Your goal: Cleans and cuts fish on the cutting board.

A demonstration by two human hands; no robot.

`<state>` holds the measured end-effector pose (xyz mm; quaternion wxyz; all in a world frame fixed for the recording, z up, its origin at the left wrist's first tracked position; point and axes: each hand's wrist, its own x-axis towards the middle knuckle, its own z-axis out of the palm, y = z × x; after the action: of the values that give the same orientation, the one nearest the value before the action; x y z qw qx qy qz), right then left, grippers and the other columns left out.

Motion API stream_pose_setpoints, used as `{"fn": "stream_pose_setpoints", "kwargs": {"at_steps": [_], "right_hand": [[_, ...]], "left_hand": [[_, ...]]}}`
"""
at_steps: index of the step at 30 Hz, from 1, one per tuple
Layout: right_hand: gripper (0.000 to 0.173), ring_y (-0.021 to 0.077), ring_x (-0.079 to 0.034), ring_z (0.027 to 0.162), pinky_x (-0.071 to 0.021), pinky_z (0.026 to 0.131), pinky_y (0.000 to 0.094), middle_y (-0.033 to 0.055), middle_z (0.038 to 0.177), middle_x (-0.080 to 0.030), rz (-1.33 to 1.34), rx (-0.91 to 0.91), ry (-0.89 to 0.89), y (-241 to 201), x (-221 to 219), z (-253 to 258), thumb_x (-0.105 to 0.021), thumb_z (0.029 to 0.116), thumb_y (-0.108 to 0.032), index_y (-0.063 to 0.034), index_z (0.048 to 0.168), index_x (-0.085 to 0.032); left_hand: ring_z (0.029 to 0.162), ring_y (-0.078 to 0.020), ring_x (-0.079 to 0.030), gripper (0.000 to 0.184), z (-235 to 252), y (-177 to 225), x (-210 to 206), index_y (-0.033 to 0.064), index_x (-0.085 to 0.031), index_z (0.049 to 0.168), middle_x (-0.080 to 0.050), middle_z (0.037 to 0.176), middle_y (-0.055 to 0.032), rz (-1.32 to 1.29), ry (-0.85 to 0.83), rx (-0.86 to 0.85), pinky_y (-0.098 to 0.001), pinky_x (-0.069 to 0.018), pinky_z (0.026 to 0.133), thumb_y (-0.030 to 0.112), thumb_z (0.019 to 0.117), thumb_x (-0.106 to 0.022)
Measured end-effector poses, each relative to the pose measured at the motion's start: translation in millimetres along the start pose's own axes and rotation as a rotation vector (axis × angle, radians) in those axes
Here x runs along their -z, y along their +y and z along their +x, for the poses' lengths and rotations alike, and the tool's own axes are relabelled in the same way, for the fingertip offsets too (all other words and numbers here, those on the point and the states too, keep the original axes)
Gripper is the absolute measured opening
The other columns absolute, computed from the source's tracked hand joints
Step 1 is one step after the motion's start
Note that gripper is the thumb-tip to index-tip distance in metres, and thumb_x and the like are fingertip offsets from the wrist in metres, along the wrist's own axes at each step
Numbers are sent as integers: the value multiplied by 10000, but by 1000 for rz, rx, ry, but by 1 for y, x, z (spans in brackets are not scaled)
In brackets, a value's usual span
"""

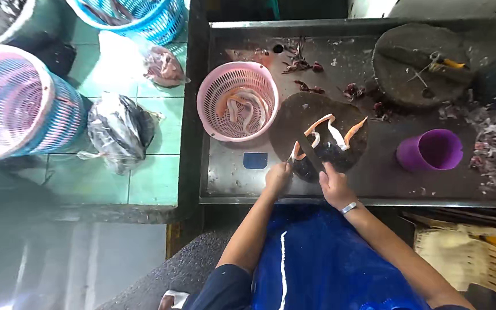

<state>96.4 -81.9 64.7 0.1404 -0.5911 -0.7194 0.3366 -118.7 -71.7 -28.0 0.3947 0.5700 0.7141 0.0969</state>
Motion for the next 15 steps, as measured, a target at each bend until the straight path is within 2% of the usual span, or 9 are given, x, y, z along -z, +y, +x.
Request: {"fn": "stream_pose_setpoints", "kwargs": {"at_steps": [3,5,6,8,9,12,13,14,15], "right_hand": [[387,228,-632,574,-566,536,440,99,757,-663,35,302,246,-40,-3,5,-439,1039,-239,8,1294,-591],[373,229,-648,594,-576,536,420,121,808,-676,-2,386,295,-35,-24,5,-432,1038,-241,28,1224,-611],[356,273,-685,659,-595,590,451,146,857,-691,-75,312,224,-22,-39,4,-436,1039,-236,15,1213,-620],[383,388,-726,960,-582,821,574,205,1046,-723,-258,-82,-147,-4,-58,10,-404,1074,-268,-61,1352,-568],[405,409,-710,1042,-563,864,601,217,1097,-717,-320,-221,-273,-1,-64,15,-372,1085,-292,-90,1396,-533],[440,409,-710,1046,-569,841,598,209,1100,-717,-379,-310,-334,-9,-59,20,-322,1088,-311,-122,1440,-506],[437,398,-717,1028,-574,832,589,199,1073,-724,-363,-301,-321,-9,-55,17,-323,1085,-314,-122,1426,-518],[430,384,-723,1004,-578,823,577,188,1033,-727,-336,-278,-311,-8,-51,15,-329,1082,-315,-116,1407,-529],[418,375,-726,976,-577,816,568,182,992,-725,-292,-254,-313,-6,-45,14,-338,1081,-314,-108,1387,-536]], "left_hand": [[698,-326,-656,447,6,-12,-6,96,-667,906,-651,757,-131,-119,-30,-28,-582,-521,610,386,1082,-376],[700,-311,-647,427,12,-17,-7,83,-667,914,-647,765,-131,-193,-60,-40,-566,-524,627,365,1081,-393],[712,-308,-650,416,15,-19,-7,70,-672,915,-653,779,-136,-219,-69,-56,-561,-527,647,341,1081,-402],[747,-300,-655,417,20,-20,-6,43,-685,941,-667,813,-143,-259,-102,-68,-549,-535,701,304,1094,-398],[765,-295,-662,426,22,-23,-6,39,-694,958,-676,825,-139,-258,-117,-65,-545,-541,724,303,1100,-391],[846,-321,-689,415,14,-43,0,83,-704,1011,-699,872,-140,-63,-120,30,-588,-541,753,368,1074,-409],[928,-353,-709,382,2,-52,7,95,-695,1108,-723,960,-163,73,-141,105,-622,-551,792,392,1041,-465],[1019,-390,-708,420,-9,-58,18,93,-651,1256,-727,1080,-190,195,-184,184,-653,-553,843,395,972,-577],[1092,-433,-681,593,-19,-59,34,69,-553,1385,-695,1182,-229,283,-232,265,-678,-537,881,391,904,-681]]}}
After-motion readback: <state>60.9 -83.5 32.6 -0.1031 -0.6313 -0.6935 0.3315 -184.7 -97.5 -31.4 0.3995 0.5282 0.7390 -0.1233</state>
